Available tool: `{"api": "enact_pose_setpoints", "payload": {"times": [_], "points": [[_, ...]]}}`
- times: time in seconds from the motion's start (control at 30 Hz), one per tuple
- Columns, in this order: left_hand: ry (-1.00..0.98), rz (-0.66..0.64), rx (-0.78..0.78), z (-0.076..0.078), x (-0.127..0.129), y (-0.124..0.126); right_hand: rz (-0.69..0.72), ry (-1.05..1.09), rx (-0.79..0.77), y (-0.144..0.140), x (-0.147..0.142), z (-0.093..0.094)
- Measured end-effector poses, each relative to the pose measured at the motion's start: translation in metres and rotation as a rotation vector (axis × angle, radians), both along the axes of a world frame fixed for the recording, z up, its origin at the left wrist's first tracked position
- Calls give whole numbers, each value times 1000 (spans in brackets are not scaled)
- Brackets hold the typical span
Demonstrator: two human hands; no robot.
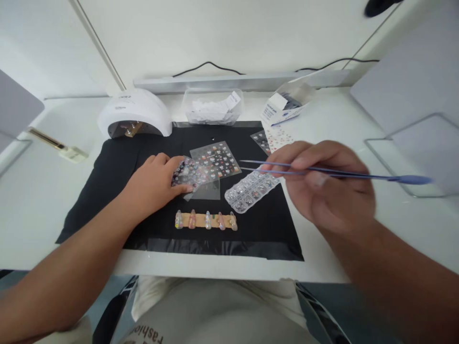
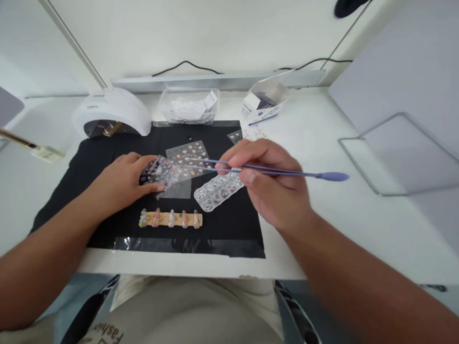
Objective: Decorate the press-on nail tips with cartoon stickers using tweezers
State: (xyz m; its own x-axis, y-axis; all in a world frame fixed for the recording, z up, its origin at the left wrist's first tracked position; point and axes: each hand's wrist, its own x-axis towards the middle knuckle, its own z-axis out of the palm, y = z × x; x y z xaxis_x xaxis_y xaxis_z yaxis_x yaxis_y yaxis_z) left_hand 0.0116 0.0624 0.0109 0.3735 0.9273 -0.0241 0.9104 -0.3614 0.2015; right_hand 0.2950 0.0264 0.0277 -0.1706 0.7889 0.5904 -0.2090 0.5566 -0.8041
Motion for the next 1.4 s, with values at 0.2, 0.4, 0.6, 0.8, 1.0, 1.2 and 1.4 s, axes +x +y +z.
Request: {"api": "enact_pose_setpoints", "payload": {"times": [0.2,0.4,0.6,0.8,1.0,1.2,1.4], "points": [[-225,19,-90,-3,-1,3,81,-53,-50,-2,3,-13],[-538,25,-165,-9,0,3,91,-85,-19,-7,4,-8],[-940,-8,-327,-6,3,3,109,-147,37,-14,-1,1],[-1307,-52,-309,7,7,-15,134,-339,210,-25,-21,38],[-1478,-98,-224,8,12,-35,145,-268,230,-16,-44,29],[-1490,-64,-154,5,16,-45,42,-97,201,-21,-49,-2],[-1477,-98,-140,6,17,-45,11,-89,198,-22,-45,-9]]}}
